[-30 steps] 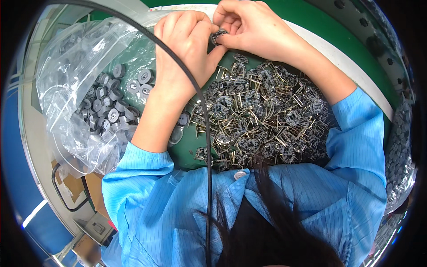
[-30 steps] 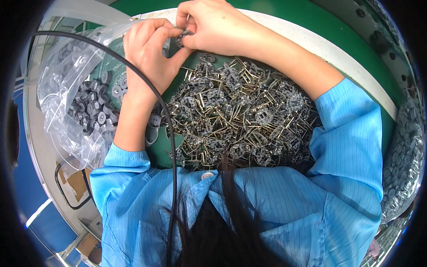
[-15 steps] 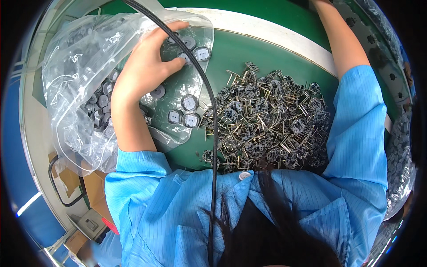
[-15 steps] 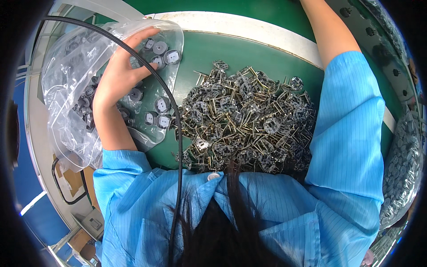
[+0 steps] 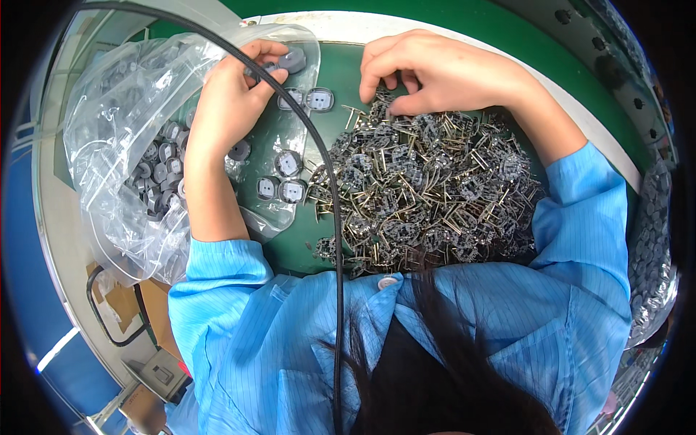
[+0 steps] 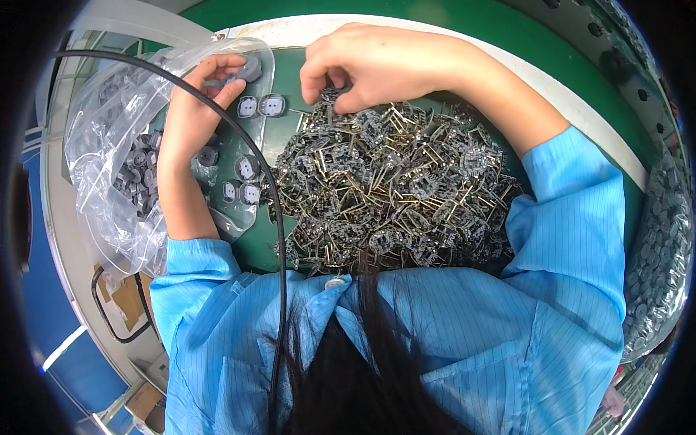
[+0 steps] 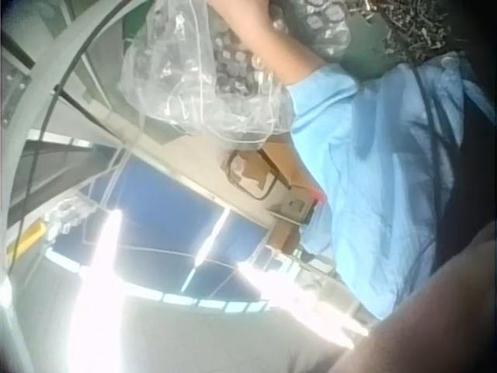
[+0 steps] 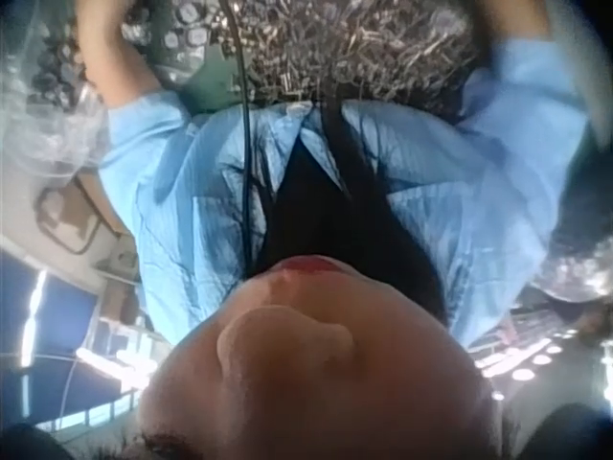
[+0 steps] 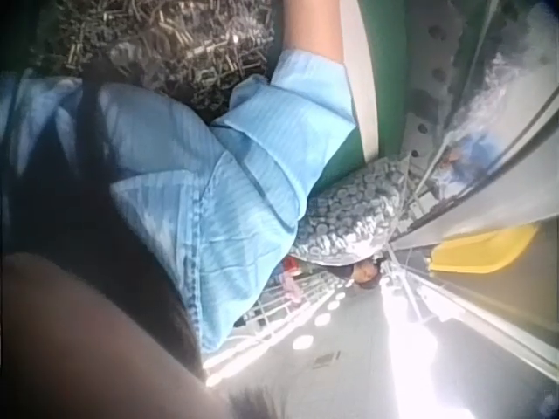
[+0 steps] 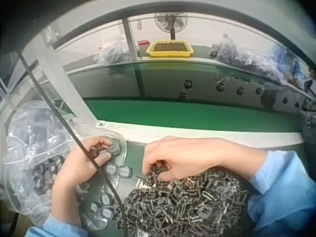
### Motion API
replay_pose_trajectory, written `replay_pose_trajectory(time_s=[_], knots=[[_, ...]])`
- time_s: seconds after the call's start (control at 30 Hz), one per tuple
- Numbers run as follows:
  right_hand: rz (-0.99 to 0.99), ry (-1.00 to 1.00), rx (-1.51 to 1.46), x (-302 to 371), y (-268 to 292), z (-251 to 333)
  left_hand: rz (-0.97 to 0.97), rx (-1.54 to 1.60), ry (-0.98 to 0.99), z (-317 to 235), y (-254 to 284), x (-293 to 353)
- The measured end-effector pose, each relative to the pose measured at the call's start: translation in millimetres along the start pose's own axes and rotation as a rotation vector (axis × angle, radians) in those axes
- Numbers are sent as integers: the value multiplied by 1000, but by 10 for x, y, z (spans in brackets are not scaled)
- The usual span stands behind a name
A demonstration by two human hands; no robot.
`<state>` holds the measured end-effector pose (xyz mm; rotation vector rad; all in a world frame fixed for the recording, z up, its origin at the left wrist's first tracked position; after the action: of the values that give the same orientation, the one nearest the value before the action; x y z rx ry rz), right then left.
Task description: The person picks up a grey plastic base and a circuit board by hand, fits the board into the base, and repeats this process.
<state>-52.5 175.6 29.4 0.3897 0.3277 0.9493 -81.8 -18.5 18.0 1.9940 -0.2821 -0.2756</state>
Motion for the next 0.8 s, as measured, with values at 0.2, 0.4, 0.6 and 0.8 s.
replay_pose_trajectory(time_s=[0.2,0.4,0.6,0.8], knots=[[-256,16,59,-45,193,-181,46,708,102,-144,-255,29],[-642,-90,158,156,902,-417,27,1066,184,-166,-345,35],[-1031,-245,454,696,1904,-931,141,1211,174,-325,-333,44],[-942,-444,610,688,1928,-1205,163,1172,153,-304,-364,20]])
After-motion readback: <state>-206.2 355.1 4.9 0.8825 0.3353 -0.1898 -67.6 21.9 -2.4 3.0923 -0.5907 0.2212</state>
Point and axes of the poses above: each hand's wrist, its own x-axis away from the middle knuckle, its own y-axis out of the back of the hand, z = x × y, the point moved 7 cm from there along -x, towards the middle knuckle, and after that the axes turned 15 degrees about -x, right-handed, at the moved point
